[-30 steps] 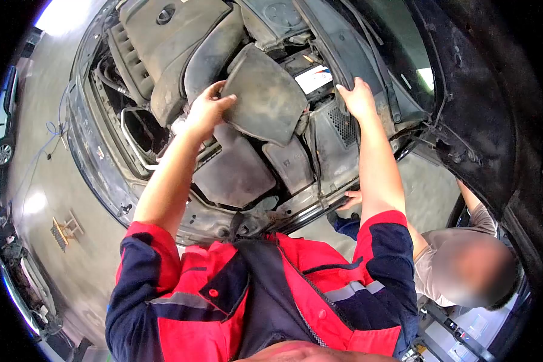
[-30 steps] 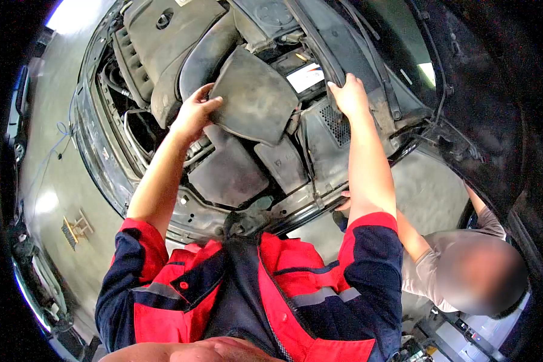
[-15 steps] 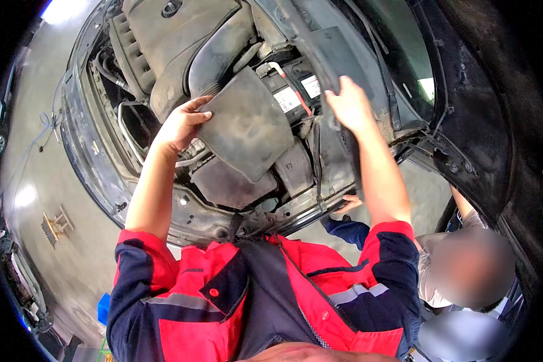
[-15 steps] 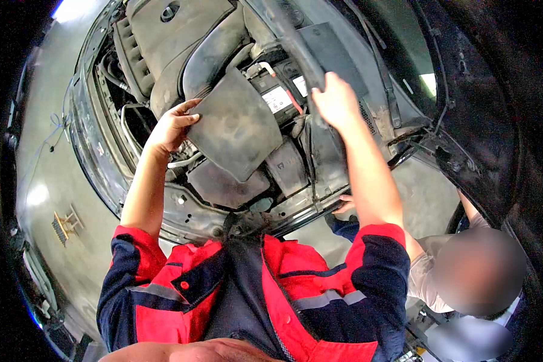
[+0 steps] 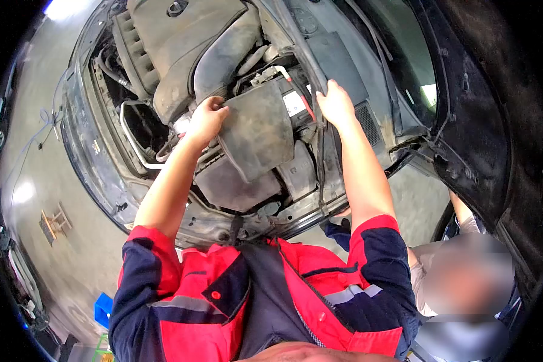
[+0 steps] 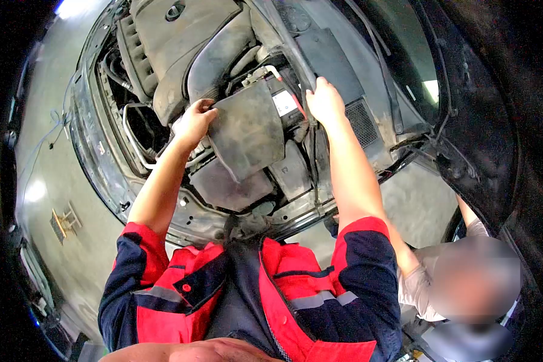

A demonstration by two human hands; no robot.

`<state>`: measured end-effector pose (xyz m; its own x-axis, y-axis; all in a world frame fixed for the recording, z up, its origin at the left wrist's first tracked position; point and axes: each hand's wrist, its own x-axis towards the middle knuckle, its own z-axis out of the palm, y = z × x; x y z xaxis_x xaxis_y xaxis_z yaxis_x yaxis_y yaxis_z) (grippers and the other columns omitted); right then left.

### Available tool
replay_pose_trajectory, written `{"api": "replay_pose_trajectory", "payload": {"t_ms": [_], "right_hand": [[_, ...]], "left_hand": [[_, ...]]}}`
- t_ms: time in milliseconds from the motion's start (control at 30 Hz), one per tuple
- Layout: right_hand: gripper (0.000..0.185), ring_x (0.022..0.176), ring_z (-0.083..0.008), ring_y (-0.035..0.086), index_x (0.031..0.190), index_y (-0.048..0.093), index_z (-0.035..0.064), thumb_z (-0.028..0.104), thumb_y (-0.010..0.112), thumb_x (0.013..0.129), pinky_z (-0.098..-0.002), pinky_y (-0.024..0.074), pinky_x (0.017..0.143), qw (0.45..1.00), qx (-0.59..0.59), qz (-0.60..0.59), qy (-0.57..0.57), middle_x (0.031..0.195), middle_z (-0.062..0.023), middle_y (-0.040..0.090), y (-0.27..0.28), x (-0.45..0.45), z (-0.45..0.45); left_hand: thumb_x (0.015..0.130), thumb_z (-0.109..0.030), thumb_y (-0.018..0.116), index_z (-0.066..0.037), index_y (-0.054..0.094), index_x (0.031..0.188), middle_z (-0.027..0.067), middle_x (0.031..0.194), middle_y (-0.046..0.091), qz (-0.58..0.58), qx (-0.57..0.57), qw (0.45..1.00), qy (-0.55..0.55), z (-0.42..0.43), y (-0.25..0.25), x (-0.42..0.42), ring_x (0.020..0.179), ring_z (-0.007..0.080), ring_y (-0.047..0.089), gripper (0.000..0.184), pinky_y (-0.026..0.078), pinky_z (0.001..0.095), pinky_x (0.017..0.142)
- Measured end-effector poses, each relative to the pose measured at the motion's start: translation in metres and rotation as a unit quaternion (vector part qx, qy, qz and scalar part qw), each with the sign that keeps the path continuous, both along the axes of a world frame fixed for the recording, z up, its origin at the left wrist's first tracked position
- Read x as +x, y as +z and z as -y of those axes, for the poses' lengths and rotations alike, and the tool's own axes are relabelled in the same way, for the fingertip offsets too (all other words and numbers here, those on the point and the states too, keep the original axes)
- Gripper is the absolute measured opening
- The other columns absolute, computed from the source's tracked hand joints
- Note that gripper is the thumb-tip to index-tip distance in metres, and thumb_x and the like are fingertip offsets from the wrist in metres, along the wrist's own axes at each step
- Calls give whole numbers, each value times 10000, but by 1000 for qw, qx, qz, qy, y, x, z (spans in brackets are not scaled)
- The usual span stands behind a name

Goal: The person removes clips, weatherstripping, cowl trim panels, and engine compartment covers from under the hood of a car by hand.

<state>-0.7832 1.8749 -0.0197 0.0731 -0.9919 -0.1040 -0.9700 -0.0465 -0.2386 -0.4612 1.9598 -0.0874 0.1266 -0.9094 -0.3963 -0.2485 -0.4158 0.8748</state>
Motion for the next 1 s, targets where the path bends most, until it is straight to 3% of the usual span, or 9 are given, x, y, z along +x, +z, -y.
{"api": "replay_pose_trajectory", "payload": {"t_ms": [67,300,467,533,600,633,767,967,1000], "right_hand": [[365,1045,-456,622,1077,553,-77,218,626,875,-491,491,934,1000,17,9,21,1075,-325,640,-7,-1,4],[413,1082,-444,616,1068,584,-80,252,654,834,-472,484,956,996,76,30,47,1097,-329,638,-5,-2,16],[603,1103,-433,616,1169,599,-74,440,651,858,-458,479,976,991,126,4,46,1128,-318,640,11,0,23],[734,1120,-411,621,1221,600,-69,569,627,860,-445,472,996,994,102,8,39,1159,-315,636,42,-4,25],[672,1198,-390,585,1237,599,-62,516,620,894,-423,450,1037,997,27,74,-27,1250,-308,601,41,-38,48],[658,1227,-384,568,1260,590,-59,495,616,906,-415,438,1054,994,-45,82,-48,1282,-301,589,23,-62,63],[702,1320,-384,493,1397,481,-52,452,606,924,-407,382,1114,988,-26,130,-77,1387,-291,520,-7,-100,85],[622,1289,-399,498,1440,477,46,426,562,955,-428,385,1105,997,-35,38,-55,1348,-280,537,-31,-95,80],[613,1279,-401,506,1437,484,53,427,557,958,-428,389,1100,997,-39,34,-52,1338,-283,541,-29,-95,80]], "left_hand": [[889,-259,648,12,596,1267,171,1131,679,28,-11,1000,8,4,-12,-1,1029,268,648,468,485,347,900],[846,-237,651,25,631,1185,224,1151,653,179,-90,980,-11,1,-14,-13,1084,348,627,429,476,383,957],[853,-204,656,4,634,1166,206,1142,633,337,-202,919,-27,1,-7,-25,1100,357,605,377,478,409,974],[865,-173,643,-2,628,1172,196,1141,634,210,-195,957,-47,0,8,-30,1085,341,615,352,485,401,961],[889,-127,619,-4,618,1176,177,1130,644,100,-166,979,-61,-5,26,-39,1034,308,642,313,508,381,913],[933,-125,611,-2,608,1190,108,1111,658,82,-159,981,-78,-5,25,-45,948,203,659,286,518,323,863],[949,-155,574,23,544,1271,107,1069,650,-141,-29,985,-98,7,61,-104,834,174,665,369,541,309,720],[919,-105,493,77,400,1400,152,1020,630,-172,116,969,-132,59,43,-189,704,169,660,523,532,288,583],[909,-127,514,89,397,1423,212,1100,651,-165,128,969,-129,63,50,-194,851,257,697,570,562,341,722]]}}
